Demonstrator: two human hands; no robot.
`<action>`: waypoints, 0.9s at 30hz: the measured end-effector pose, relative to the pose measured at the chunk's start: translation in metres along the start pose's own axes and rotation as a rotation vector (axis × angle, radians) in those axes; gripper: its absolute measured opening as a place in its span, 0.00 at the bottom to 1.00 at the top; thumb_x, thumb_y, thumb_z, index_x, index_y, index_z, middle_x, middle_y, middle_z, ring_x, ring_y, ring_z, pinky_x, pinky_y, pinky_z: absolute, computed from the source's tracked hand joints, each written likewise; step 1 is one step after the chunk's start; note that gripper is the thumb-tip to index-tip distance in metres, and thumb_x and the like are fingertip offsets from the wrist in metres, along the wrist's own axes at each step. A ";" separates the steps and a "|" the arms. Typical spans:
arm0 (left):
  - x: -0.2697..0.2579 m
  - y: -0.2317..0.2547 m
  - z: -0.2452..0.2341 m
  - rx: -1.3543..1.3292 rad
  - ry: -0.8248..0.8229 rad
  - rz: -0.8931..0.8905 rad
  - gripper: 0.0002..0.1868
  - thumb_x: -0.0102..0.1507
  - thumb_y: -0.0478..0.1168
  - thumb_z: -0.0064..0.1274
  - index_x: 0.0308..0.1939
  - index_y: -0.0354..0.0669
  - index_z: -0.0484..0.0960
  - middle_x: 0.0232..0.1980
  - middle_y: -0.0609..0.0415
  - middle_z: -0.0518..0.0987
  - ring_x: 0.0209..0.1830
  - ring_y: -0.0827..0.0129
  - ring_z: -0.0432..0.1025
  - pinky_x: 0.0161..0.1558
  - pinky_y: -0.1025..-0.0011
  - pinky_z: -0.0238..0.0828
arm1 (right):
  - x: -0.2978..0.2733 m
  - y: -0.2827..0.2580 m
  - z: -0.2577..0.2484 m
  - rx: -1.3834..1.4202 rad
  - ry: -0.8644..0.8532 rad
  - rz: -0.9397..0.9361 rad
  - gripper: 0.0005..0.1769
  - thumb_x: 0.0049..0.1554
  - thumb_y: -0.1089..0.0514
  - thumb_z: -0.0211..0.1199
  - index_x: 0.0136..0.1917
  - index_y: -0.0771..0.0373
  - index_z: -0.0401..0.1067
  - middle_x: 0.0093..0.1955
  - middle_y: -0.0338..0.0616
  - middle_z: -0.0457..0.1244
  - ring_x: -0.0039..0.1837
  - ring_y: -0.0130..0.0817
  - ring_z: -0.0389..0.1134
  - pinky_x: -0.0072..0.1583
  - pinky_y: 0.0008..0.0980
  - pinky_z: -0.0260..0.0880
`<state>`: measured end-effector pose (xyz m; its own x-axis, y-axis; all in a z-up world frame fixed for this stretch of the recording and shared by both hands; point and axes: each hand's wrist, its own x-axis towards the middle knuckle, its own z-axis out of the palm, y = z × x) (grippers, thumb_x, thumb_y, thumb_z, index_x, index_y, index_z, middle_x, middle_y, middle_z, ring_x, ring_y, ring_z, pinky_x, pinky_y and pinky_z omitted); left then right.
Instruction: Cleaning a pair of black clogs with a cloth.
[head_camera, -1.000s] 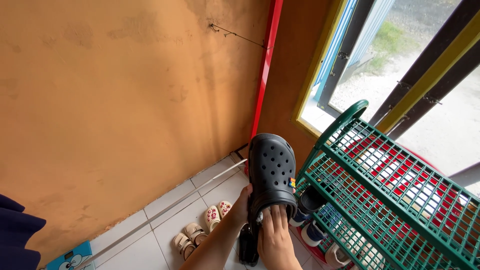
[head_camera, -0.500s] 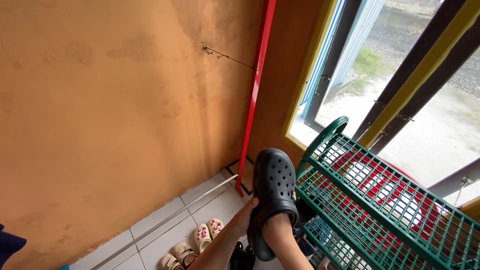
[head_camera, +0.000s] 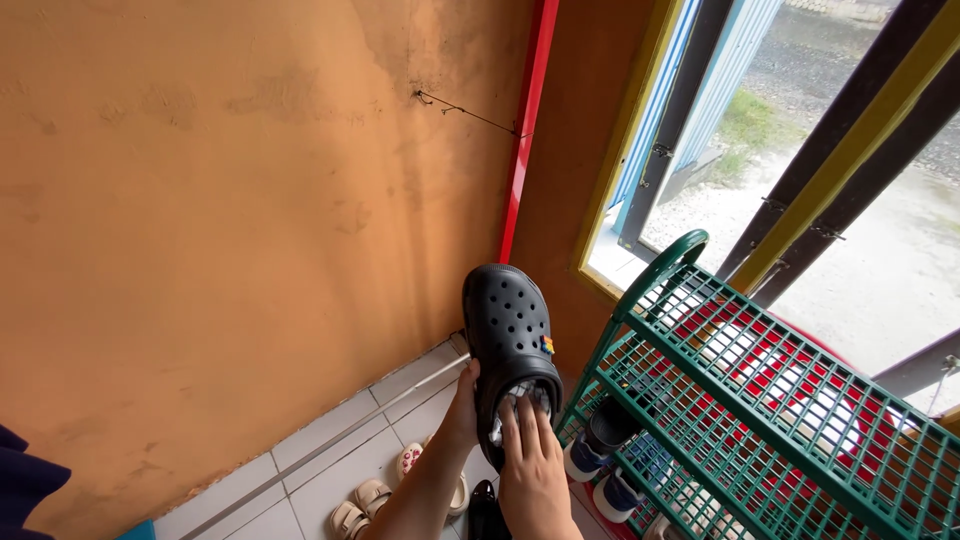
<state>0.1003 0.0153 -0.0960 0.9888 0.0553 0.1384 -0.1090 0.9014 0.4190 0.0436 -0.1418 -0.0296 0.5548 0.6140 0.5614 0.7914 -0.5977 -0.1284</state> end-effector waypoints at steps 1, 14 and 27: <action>-0.002 0.003 0.007 0.004 0.033 0.034 0.35 0.66 0.61 0.43 0.68 0.39 0.73 0.64 0.45 0.78 0.62 0.60 0.73 0.68 0.63 0.64 | -0.001 -0.003 -0.007 0.006 -0.039 0.018 0.46 0.47 0.66 0.54 0.80 0.61 0.51 0.79 0.53 0.51 0.78 0.54 0.51 0.72 0.48 0.57; -0.010 -0.002 0.043 0.016 0.216 -0.066 0.38 0.64 0.59 0.43 0.73 0.41 0.68 0.71 0.45 0.73 0.69 0.62 0.67 0.73 0.67 0.56 | 0.014 0.046 0.029 0.263 -0.053 -0.050 0.30 0.50 0.74 0.52 0.68 0.74 0.62 0.72 0.67 0.54 0.76 0.71 0.49 0.72 0.67 0.54; -0.033 -0.006 0.081 0.244 0.499 -0.316 0.42 0.58 0.62 0.49 0.73 0.47 0.71 0.71 0.46 0.76 0.68 0.58 0.70 0.68 0.66 0.64 | -0.007 0.097 0.104 -0.371 -0.536 -0.325 0.06 0.48 0.59 0.64 0.36 0.55 0.82 0.33 0.41 0.69 0.37 0.50 0.69 0.41 0.44 0.66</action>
<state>0.0603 -0.0269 -0.0300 0.8988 0.0493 -0.4356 0.2340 0.7862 0.5719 0.1432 -0.1501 -0.1309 0.4316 0.9014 0.0342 0.8512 -0.4196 0.3152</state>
